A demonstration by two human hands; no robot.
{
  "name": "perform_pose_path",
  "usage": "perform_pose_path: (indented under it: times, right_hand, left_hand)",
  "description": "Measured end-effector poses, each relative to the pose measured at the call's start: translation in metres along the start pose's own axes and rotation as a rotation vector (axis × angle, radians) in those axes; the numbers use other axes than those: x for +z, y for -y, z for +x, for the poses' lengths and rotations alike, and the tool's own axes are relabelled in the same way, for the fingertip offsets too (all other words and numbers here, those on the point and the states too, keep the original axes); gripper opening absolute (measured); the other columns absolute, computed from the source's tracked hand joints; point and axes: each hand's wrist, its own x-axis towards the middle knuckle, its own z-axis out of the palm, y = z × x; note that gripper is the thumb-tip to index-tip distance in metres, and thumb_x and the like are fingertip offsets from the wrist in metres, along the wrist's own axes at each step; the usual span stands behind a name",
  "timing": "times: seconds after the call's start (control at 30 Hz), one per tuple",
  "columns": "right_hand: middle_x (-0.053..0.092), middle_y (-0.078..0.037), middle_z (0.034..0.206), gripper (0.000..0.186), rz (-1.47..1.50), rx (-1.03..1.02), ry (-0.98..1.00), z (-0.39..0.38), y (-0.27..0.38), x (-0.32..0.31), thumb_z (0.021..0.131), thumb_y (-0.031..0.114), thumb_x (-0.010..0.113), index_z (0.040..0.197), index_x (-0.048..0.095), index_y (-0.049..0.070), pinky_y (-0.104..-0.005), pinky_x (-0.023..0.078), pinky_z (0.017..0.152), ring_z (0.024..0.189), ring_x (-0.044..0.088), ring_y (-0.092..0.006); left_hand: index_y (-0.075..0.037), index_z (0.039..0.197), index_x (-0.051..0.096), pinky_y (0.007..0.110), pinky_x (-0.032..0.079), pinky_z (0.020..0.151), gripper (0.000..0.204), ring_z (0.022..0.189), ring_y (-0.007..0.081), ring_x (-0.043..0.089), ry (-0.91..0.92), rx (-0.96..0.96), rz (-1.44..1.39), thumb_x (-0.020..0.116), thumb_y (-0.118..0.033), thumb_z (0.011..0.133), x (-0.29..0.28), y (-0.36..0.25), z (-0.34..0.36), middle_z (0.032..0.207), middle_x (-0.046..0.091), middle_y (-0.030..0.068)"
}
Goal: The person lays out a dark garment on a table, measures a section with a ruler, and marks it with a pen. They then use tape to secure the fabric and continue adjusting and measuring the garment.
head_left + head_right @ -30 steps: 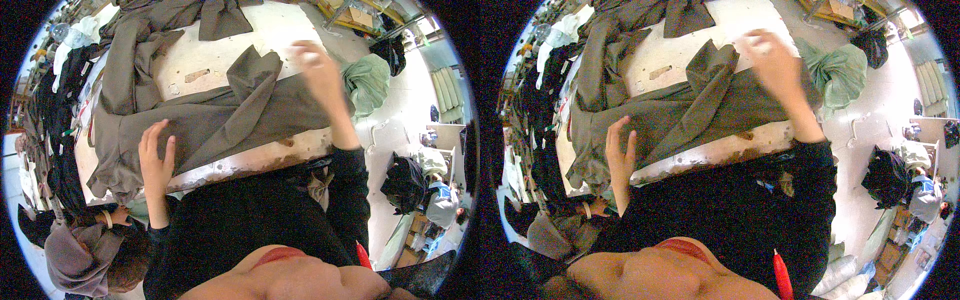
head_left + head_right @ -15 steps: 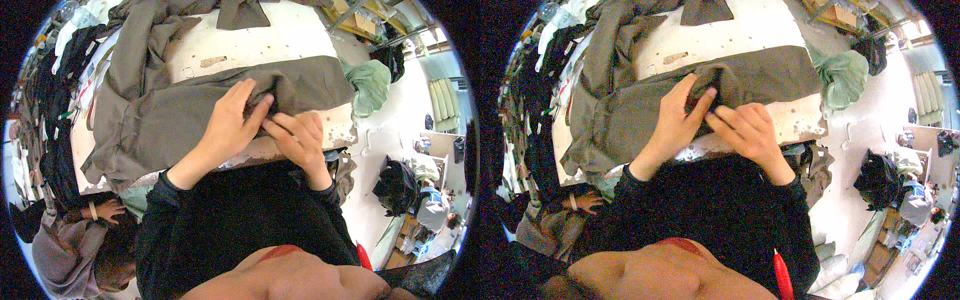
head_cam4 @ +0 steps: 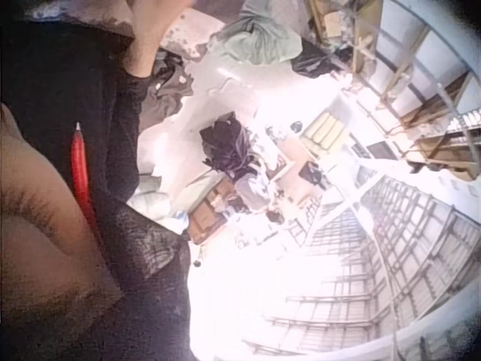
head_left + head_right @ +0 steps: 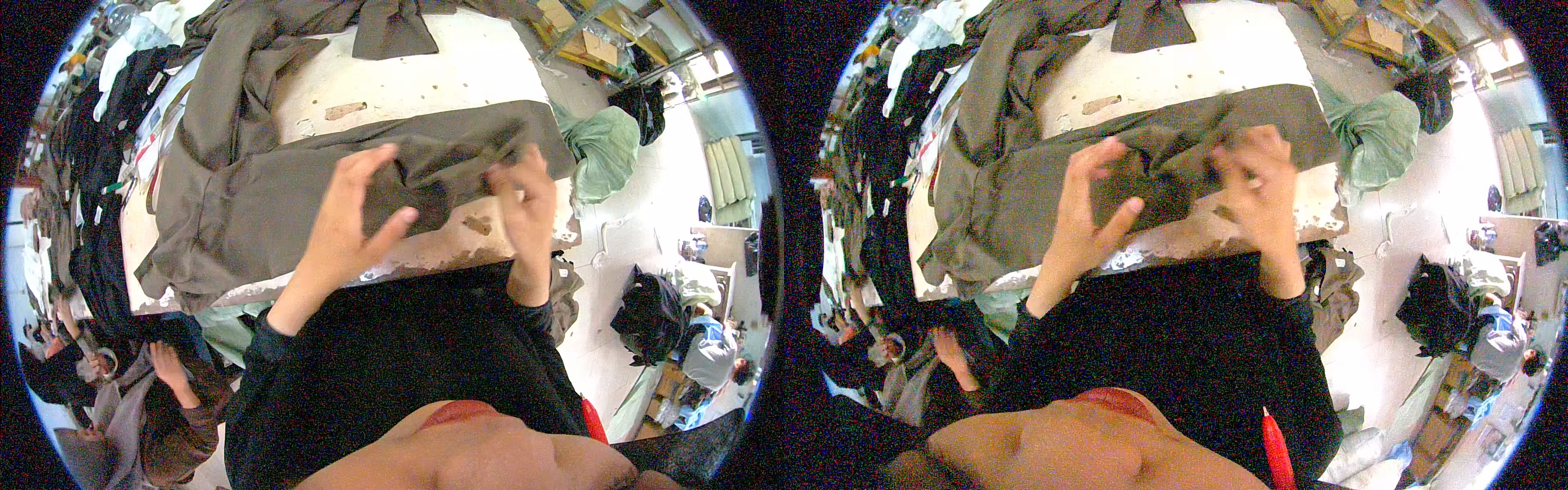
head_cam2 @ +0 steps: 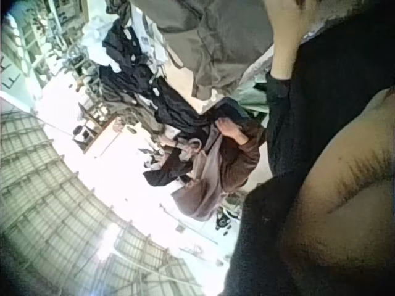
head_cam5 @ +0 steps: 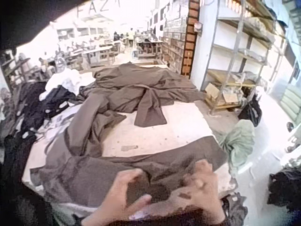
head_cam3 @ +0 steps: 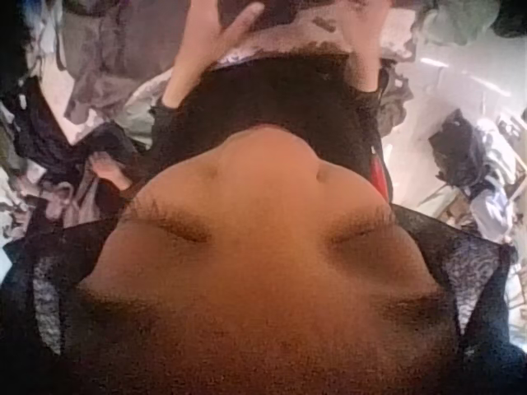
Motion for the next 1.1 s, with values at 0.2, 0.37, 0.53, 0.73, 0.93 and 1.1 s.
perform_pose_path:
  times: [0.2,0.37,0.53,0.73,0.93,1.1]
  right_hand:
    - [0.065,0.0,0.086,0.015,0.665,0.508,-0.099,0.029,-0.074,-0.055,0.09,0.015,0.061,0.087,0.07,0.003,-0.0266,0.043,0.078,0.086,0.058,-0.0154]
    - [0.066,0.001,0.099,0.025,1.069,0.682,-0.287,0.038,-0.099,-0.049,0.091,0.022,0.063,0.109,0.066,0.005,-0.0258,0.044,0.082,0.09,0.059,-0.0166]
    - [0.067,-0.001,0.1,0.034,0.531,0.378,-0.307,0.025,-0.097,-0.052,0.095,0.034,0.061,0.108,0.067,0.003,-0.0257,0.044,0.087,0.094,0.058,-0.0123]
    - [0.069,-0.005,0.09,0.033,-0.188,0.496,0.445,-0.011,-0.102,-0.077,0.093,0.027,0.065,0.101,0.068,-0.004,-0.0271,0.048,0.076,0.081,0.061,-0.0122]
    - [0.069,-0.008,0.101,0.044,0.038,0.669,0.258,-0.06,-0.076,-0.081,0.094,0.029,0.063,0.125,0.059,-0.002,-0.0276,0.047,0.087,0.093,0.063,-0.0122]
    - [0.067,-0.003,0.099,0.05,0.191,0.779,0.229,-0.095,-0.058,-0.079,0.097,0.041,0.058,0.127,0.057,0.0,-0.0258,0.047,0.069,0.083,0.059,-0.0093]
  left_hand:
    - [-0.018,0.154,0.026,0.058,0.016,0.114,0.081,0.147,0.0333,0.019,0.155,-0.576,0.933,0.059,-0.052,0.089,-0.044,0.043,-0.054,0.159,0.026,0.0055]
    - [-0.018,0.154,0.024,0.056,0.013,0.115,0.086,0.149,0.0294,0.015,0.093,-0.558,0.814,0.062,-0.054,0.086,-0.064,0.063,-0.072,0.161,0.022,0.0034]
    - [-0.018,0.154,0.025,0.057,0.013,0.115,0.086,0.149,0.0293,0.016,0.081,-0.546,0.824,0.061,-0.054,0.086,-0.068,0.074,-0.077,0.161,0.023,0.0033]
    - [-0.018,0.154,0.027,0.057,0.013,0.114,0.085,0.149,0.0296,0.018,0.073,-0.502,0.832,0.062,-0.054,0.086,-0.073,0.075,-0.075,0.161,0.024,0.0037]
    - [-0.017,0.153,0.029,0.055,0.013,0.115,0.083,0.149,0.0288,0.018,0.071,-0.499,0.815,0.062,-0.052,0.086,-0.072,0.075,-0.078,0.16,0.025,0.0042]
    - [-0.017,0.153,0.029,0.054,0.013,0.115,0.083,0.149,0.0276,0.017,0.07,-0.481,0.821,0.064,-0.05,0.085,-0.072,0.074,-0.077,0.16,0.025,0.0022]
